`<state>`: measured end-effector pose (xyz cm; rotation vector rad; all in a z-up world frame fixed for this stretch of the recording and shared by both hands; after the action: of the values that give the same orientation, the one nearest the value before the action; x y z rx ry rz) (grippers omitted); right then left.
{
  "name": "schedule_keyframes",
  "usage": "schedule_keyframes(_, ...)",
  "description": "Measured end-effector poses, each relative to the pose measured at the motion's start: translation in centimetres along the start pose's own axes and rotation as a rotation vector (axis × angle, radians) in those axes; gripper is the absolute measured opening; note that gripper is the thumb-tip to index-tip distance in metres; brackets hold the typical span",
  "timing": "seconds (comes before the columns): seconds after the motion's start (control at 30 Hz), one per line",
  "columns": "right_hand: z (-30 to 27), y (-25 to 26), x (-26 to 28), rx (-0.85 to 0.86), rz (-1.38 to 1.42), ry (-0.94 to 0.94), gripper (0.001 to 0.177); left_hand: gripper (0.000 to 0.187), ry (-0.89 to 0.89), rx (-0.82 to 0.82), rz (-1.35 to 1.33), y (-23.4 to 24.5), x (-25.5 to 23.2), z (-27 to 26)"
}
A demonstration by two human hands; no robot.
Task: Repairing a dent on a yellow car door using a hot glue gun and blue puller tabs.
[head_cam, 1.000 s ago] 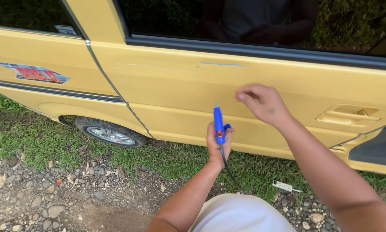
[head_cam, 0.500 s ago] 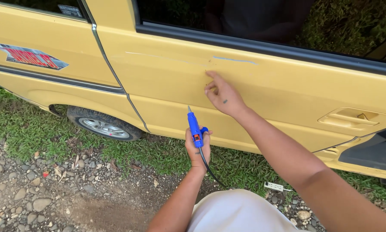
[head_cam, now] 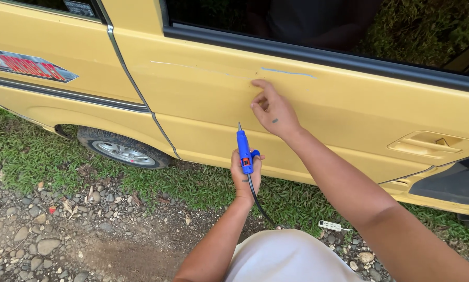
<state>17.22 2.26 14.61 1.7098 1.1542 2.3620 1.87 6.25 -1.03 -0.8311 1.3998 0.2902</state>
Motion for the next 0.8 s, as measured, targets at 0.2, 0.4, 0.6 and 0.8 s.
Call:
schedule_keyframes(0.2, 1.2, -0.3, -0.1, -0.233, -0.244, 0.222, 0.026, 0.025, -0.025, 0.007, 0.001, 0.0, 0.3, 0.3)
schedule_keyframes(0.4, 1.0, -1.0, 0.4, -0.399, -0.379, 0.331, 0.005, 0.024, -0.006, -0.025, -0.023, 0.3, 0.4, 0.3)
schedule_keyframes(0.6, -1.3, -2.2, -9.0, 0.001, -0.717, 0.052, 0.020, 0.023, -0.037, -0.025, -0.033, 0.7, -0.2, -0.1)
schedule_keyframes(0.8, -6.7, -3.0, -14.1, 0.388, -0.546, -0.178, 0.036, 0.024, -0.028, -0.038, -0.059, 1.6, 0.7, -0.4)
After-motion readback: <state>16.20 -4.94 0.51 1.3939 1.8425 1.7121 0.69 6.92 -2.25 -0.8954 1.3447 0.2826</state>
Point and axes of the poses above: each hand's wrist, its own z-axis towards the middle knuckle, its own y-axis out of the back of the hand, x = y × z, the point moved 7 cm from there along z, towards the middle knuckle
